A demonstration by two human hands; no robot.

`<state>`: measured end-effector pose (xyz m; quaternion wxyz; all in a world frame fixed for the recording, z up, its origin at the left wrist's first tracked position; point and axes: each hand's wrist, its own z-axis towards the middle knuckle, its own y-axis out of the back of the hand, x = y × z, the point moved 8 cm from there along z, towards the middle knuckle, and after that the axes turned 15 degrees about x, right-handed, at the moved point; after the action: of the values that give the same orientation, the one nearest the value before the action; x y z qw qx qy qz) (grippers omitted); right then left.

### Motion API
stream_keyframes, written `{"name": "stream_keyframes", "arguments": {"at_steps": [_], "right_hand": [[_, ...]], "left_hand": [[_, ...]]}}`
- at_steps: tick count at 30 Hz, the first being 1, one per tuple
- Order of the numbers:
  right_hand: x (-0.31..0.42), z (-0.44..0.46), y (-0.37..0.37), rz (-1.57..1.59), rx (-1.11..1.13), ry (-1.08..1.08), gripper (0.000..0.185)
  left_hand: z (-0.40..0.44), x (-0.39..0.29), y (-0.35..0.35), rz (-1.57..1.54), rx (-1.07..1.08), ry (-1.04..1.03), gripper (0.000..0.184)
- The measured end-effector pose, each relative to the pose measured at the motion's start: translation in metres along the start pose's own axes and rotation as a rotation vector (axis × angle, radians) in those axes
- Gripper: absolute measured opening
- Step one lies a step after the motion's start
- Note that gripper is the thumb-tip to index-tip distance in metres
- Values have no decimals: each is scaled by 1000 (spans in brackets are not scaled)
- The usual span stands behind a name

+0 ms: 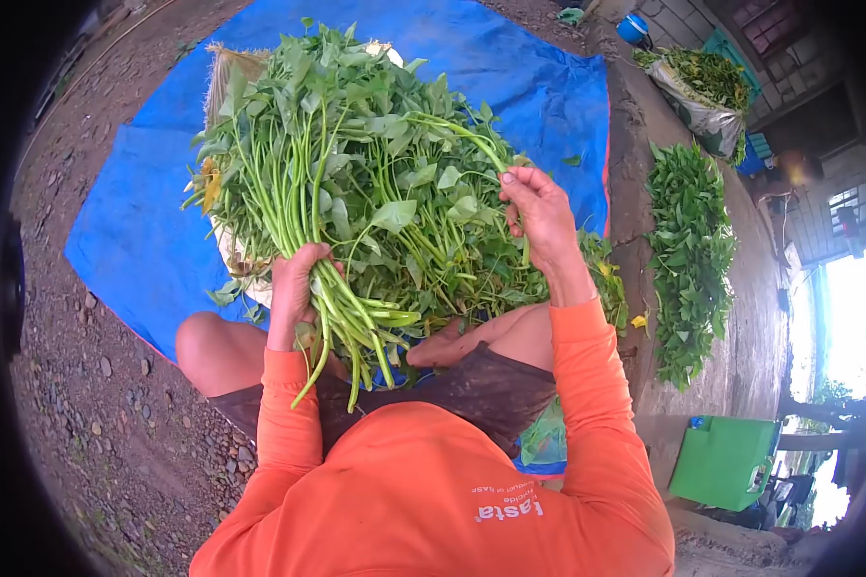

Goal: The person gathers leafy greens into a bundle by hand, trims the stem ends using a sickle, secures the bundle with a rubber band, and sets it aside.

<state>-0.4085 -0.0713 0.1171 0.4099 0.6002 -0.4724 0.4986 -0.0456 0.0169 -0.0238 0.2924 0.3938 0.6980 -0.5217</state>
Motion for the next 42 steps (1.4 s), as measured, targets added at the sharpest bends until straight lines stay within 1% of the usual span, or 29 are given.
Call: {"name": "stream_keyframes", "arguments": {"at_steps": [3,4,7,10,11,13,14,15,18,20,21,24,25,26,27,28,29,32,33,34,36,37,39,40,41,42], "right_hand": [[0,-9,0,72,-91,112,17],[1,-7,-1,94,-104,157,16],[31,-13,-12,-197,-259,435,16],[71,-19,-50,-750,-387,701,18],[79,-19,-65,-831,-409,759,17],[74,-9,-80,-925,-442,774,17],[67,-3,-88,-969,-452,781,17],[55,0,-96,-972,-432,744,16],[-17,3,-134,-759,-99,535,19],[-143,15,-149,-189,229,71,24],[-147,2,-158,-240,279,-45,21],[-168,-3,-150,-183,264,-168,22],[-175,-8,-147,-168,238,-258,23],[-181,-11,-147,-192,242,-276,26],[-189,-12,-145,-216,248,-292,29],[-196,-13,-147,-240,258,-301,32],[-193,-13,-149,-336,240,-204,32],[-221,-14,-158,-331,242,-208,30],[-215,-20,-165,-436,261,-204,30],[-209,-26,-175,-472,304,-286,31],[-188,-34,-185,-498,325,-239,30],[-186,-35,-186,-629,367,-128,31],[-179,-25,-189,-886,436,133,32],[-142,-18,-188,-811,310,204,32],[-104,-12,-181,-733,181,270,32],[-67,-10,-174,-654,49,322,32]], "left_hand": [[0,10,-9,1,40,88,22],[6,18,-8,-12,51,80,22],[10,27,-10,10,51,85,23],[11,35,-13,39,44,68,21],[13,39,-13,42,36,47,21],[14,39,-16,41,11,-1,21],[13,40,-18,38,21,15,21],[12,41,-22,11,26,8,19],[12,57,-30,-120,52,16,20],[17,86,-33,-379,134,27,19],[18,99,-29,-421,186,109,21],[13,128,-30,-562,278,250,26],[13,131,-33,-541,365,301,31],[14,136,-31,-541,413,349,30],[17,140,-28,-548,398,347,28],[19,140,-26,-552,384,338,27],[24,143,-21,-504,321,261,36],[3,114,-7,-101,-210,-137,51],[-4,99,-12,-41,-166,-118,64],[-1,98,-14,-3,-74,-67,53],[6,124,-5,-97,106,285,40],[11,125,1,-83,51,262,27],[18,115,7,72,36,183,26],[15,101,2,152,30,146,27],[11,84,-8,126,37,11,32],[15,83,-6,188,66,-7,38]]}}
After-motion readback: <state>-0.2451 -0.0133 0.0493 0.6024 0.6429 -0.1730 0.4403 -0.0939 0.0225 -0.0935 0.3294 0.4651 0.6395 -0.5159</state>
